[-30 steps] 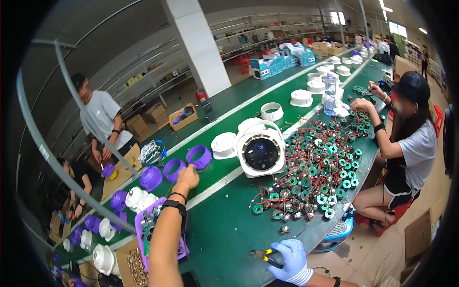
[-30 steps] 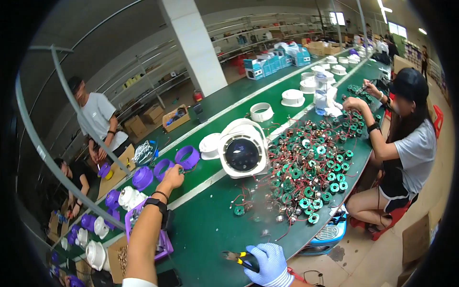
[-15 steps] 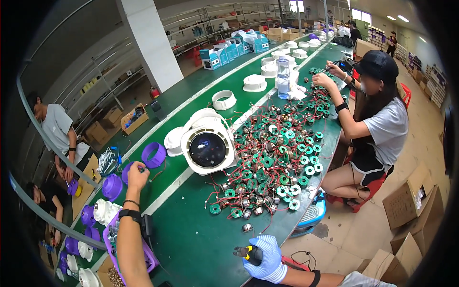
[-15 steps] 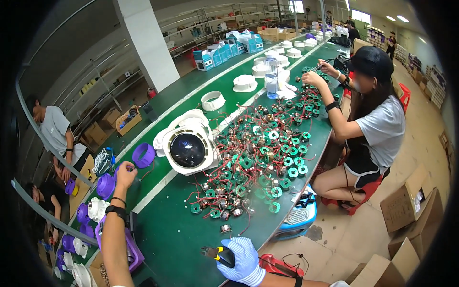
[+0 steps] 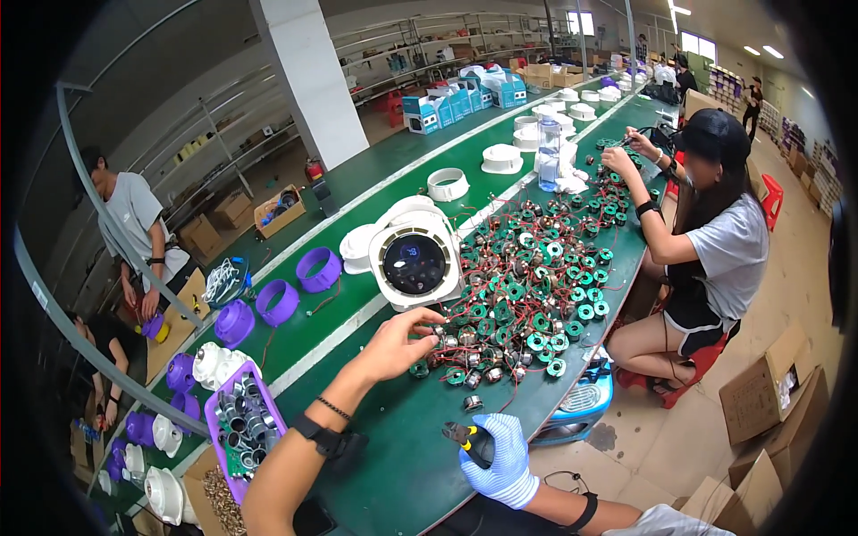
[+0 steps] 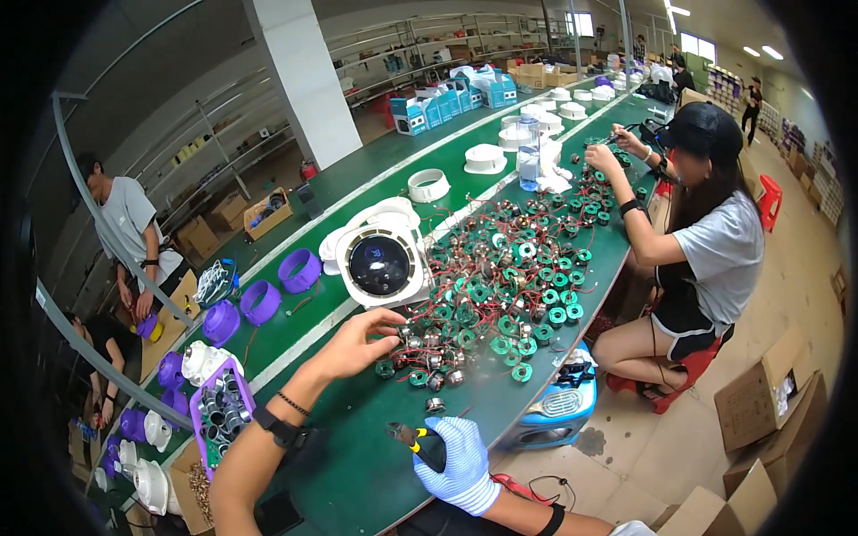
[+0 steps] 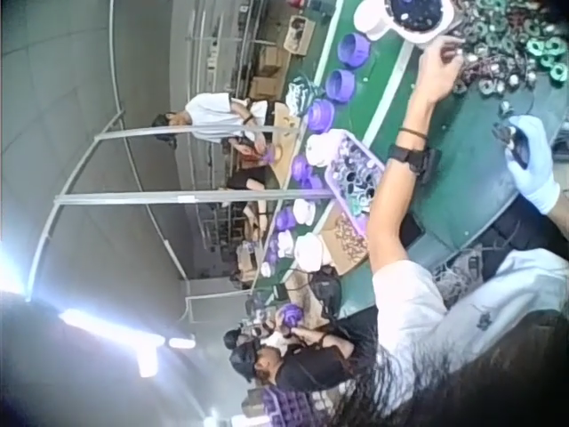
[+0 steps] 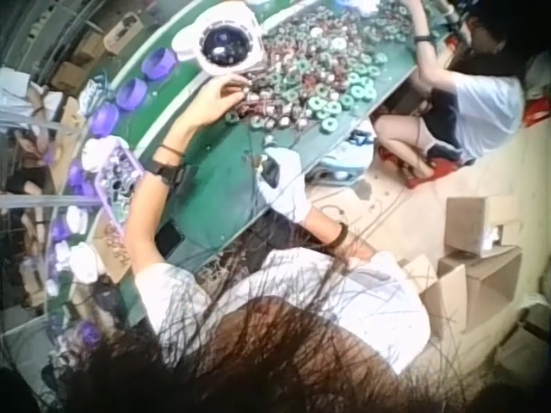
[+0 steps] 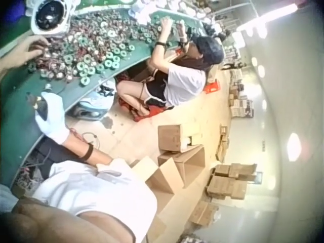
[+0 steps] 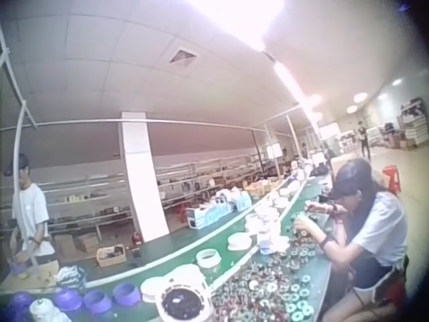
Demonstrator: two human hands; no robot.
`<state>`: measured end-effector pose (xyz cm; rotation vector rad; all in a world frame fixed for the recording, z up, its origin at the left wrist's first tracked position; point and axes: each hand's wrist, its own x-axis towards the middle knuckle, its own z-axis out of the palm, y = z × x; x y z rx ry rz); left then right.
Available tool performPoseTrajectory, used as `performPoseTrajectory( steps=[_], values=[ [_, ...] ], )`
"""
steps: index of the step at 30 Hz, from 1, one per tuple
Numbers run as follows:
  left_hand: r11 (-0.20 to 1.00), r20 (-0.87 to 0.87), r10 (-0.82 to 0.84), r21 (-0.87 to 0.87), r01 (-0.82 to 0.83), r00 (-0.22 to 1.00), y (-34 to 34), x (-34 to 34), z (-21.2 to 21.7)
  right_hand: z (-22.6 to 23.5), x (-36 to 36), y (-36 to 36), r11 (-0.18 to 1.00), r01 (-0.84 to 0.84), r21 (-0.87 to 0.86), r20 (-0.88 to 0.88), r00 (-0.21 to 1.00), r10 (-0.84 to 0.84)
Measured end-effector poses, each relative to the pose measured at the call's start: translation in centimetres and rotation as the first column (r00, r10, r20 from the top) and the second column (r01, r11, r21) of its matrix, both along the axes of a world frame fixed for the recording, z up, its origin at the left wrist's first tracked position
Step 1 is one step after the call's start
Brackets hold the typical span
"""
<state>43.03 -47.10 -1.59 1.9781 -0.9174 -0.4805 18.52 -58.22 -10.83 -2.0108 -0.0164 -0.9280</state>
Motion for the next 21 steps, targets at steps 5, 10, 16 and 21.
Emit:
performPoseTrajectory(
  steps=[5, 10, 16, 21],
  values=[
    [0.989, 0.166, 0.055, -0.145, -0.031, 0.985, 4.1, 0.2, 1.3, 1.1, -0.6, -0.6, 0.998, 0.017, -0.054, 0.013, 1.000, -0.016],
    [0.910, 0.227, 0.360, 0.129, -0.394, 0.905, 11.7, 4.4, 1.4, -0.5, -0.2, -1.1, 0.999, 0.001, -0.045, 0.001, 1.000, 0.000],
    [0.611, 0.546, 0.441, 0.400, -0.684, 0.713, 22.8, 15.4, 1.2, 0.3, -0.2, -0.5, 1.000, 0.020, 0.020, -0.092, 0.996, -0.018],
    [0.388, 0.507, 0.632, 0.447, -0.806, 0.586, 27.4, 24.0, -0.5, 0.8, -0.7, 0.1, 0.814, 0.114, 0.570, -0.202, 0.979, 0.004]
  ],
)
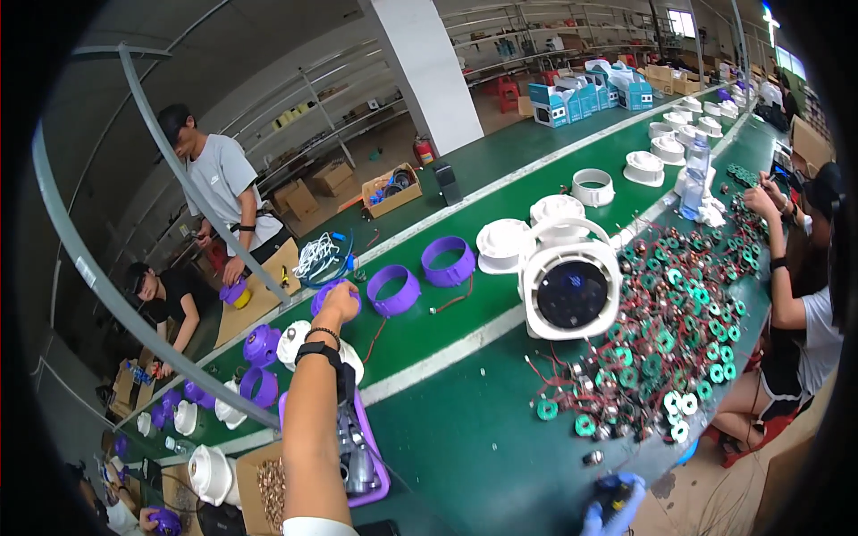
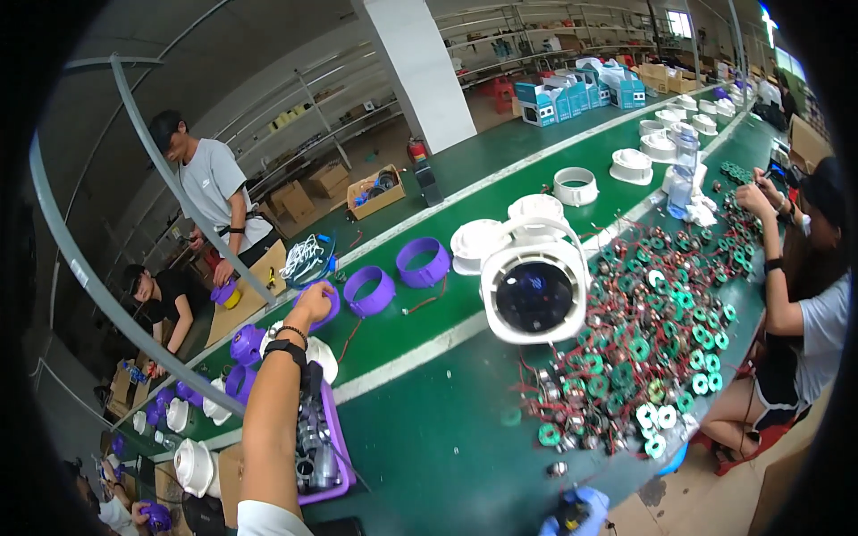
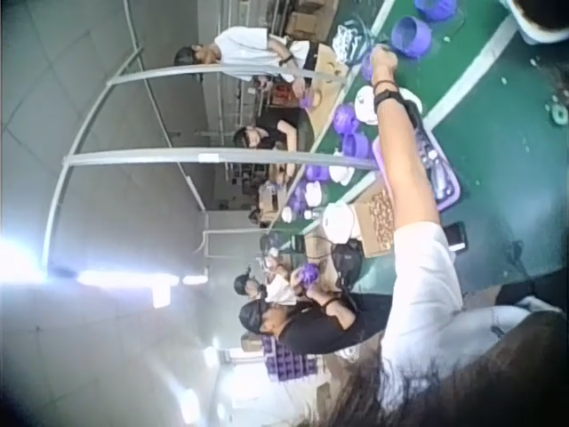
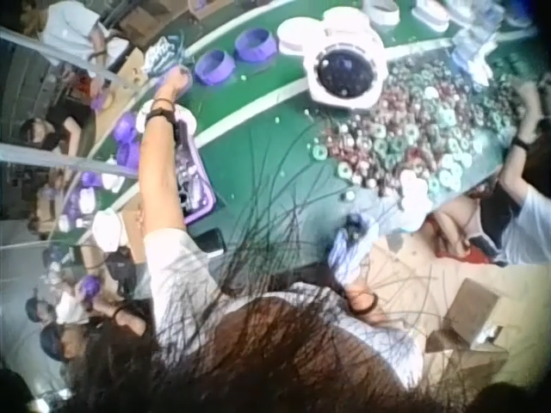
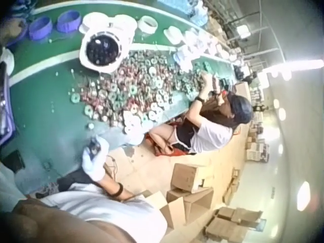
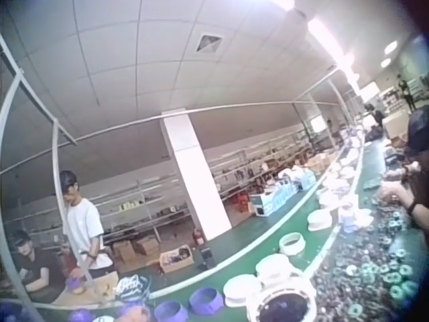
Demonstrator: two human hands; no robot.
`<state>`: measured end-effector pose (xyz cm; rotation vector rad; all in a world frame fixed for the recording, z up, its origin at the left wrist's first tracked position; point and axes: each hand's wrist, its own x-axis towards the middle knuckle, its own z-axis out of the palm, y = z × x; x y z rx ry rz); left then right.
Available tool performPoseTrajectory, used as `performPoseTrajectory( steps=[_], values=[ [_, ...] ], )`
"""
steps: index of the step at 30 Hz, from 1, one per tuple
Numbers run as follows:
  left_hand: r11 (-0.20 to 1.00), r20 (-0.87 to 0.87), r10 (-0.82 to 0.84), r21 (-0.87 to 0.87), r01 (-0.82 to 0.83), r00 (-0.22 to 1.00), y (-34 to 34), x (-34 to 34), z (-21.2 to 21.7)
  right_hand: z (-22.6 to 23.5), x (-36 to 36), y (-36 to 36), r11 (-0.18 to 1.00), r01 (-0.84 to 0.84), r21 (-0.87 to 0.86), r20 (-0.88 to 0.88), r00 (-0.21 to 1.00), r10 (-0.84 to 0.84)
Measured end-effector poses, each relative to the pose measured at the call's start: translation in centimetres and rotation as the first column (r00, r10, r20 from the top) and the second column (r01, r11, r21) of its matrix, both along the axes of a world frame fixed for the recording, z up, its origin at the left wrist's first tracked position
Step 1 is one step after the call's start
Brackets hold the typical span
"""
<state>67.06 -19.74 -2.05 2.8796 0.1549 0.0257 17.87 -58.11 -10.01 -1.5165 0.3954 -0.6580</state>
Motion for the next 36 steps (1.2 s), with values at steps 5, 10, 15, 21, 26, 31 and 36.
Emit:
performPoseTrajectory(
  steps=[5, 10, 15, 21, 26, 31, 36],
  values=[
    [0.998, -0.006, -0.006, 0.070, 0.006, 1.000, 3.0, 8.2, -3.6, -4.2, -3.2, 0.9, 0.871, 0.056, 0.488, -0.072, 0.997, -0.024],
    [0.982, -0.037, 0.110, 0.159, -0.103, 0.993, -1.2, 11.6, -4.0, -2.1, -1.9, 1.5, 0.949, 0.225, 0.222, 0.024, 0.971, -0.236],
    [0.995, 0.169, 0.098, 0.007, -0.101, 0.981, -0.7, 11.4, -4.5, -1.1, -1.0, 1.8, 0.975, 0.201, 0.098, 0.035, 0.978, -0.205],
    [0.662, 0.174, 0.028, -0.741, 0.112, 0.984, 3.2, 7.8, -3.5, -1.3, -1.0, 1.4, 0.994, 0.067, 0.088, 0.042, 0.997, -0.071],
    [0.196, 0.215, 0.148, -0.963, 0.185, 0.965, 1.9, 3.4, 2.9, -5.4, -4.5, -0.7, 0.935, -0.017, -0.355, -0.040, 0.999, 0.003],
    [0.154, 0.292, 0.147, -0.951, 0.270, 0.945, 7.5, 0.8, 6.4, -10.4, -4.9, -2.0, 0.657, -0.129, 0.743, 0.111, 0.991, 0.069],
    [0.664, 0.303, 0.164, -0.737, 0.122, 0.939, 18.4, -1.5, 5.4, -7.1, -3.1, -1.0, 0.938, -0.167, 0.305, -0.018, 0.983, 0.181]
  ],
)
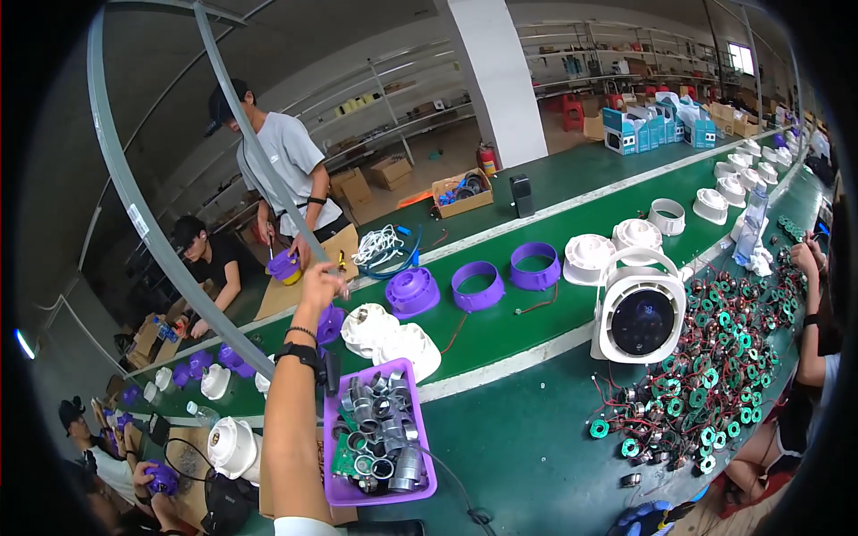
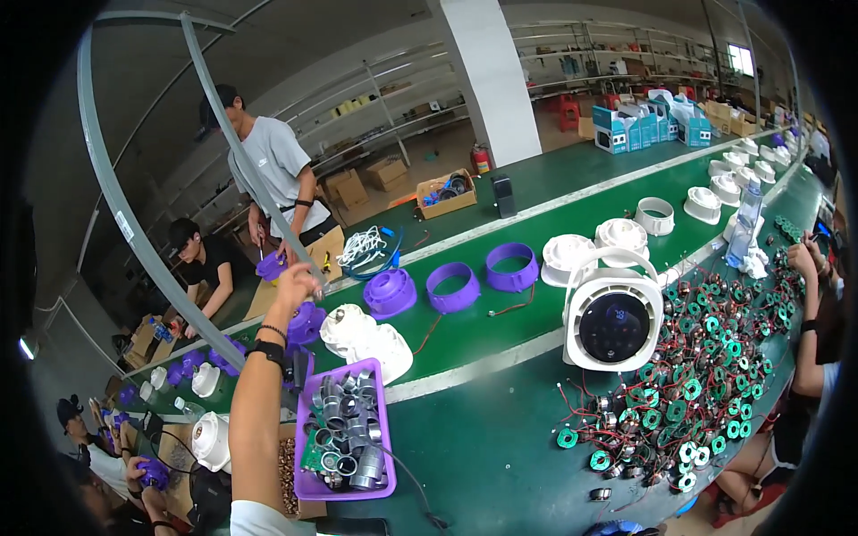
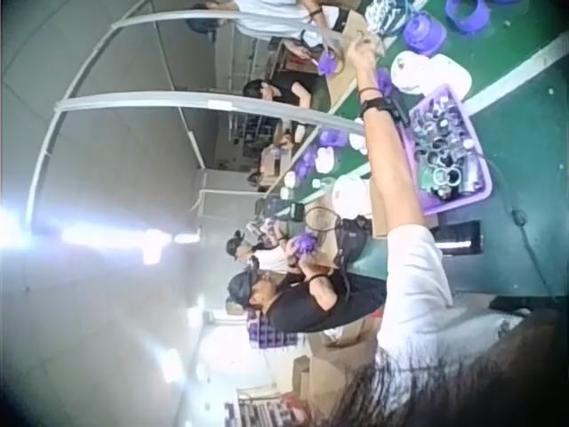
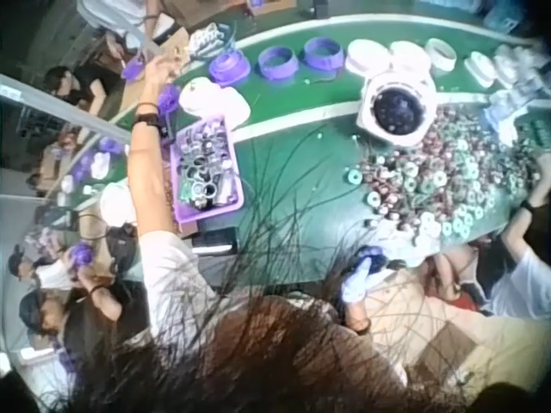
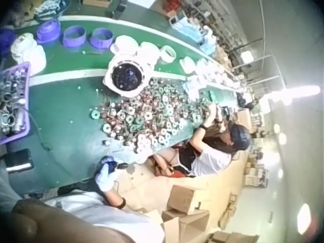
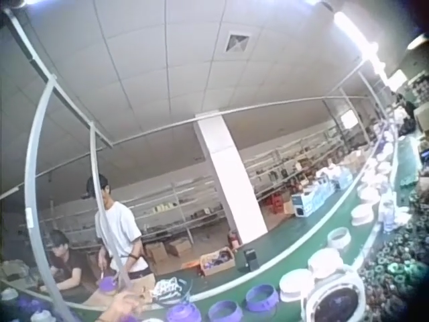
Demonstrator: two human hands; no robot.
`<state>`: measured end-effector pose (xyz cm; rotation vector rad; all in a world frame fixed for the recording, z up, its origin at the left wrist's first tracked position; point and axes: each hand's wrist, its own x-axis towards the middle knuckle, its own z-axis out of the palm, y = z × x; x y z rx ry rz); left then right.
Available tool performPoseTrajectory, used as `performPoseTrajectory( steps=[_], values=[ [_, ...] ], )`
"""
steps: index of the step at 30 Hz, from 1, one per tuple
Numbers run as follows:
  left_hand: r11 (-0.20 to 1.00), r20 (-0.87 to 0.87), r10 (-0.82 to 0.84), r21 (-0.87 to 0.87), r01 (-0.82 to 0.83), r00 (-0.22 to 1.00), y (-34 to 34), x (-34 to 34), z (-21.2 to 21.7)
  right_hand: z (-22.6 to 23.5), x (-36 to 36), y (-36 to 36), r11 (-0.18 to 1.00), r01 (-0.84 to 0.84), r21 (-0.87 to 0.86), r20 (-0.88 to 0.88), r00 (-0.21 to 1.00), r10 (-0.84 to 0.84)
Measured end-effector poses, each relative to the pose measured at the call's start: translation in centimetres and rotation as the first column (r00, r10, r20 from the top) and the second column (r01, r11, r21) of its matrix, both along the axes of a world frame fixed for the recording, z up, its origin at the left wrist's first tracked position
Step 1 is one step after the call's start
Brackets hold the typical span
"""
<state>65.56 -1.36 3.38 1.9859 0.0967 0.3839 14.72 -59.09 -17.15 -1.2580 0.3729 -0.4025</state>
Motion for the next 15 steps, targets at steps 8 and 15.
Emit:
performPoseTrajectory(
  steps=[8, 15],
  values=[
    [0.969, -0.435, 0.065, 0.244, 0.048, 0.898, -0.7, -4.3, -4.1, 2.5, 0.5, 1.3, 0.976, 0.104, -0.190, 0.074, 0.993, -0.092],
    [0.910, -0.475, -0.123, 0.296, 0.290, 0.871, -0.8, -2.1, -1.8, 3.8, 1.0, 1.4, 0.951, 0.201, -0.235, 0.071, 0.979, -0.190]
  ],
)
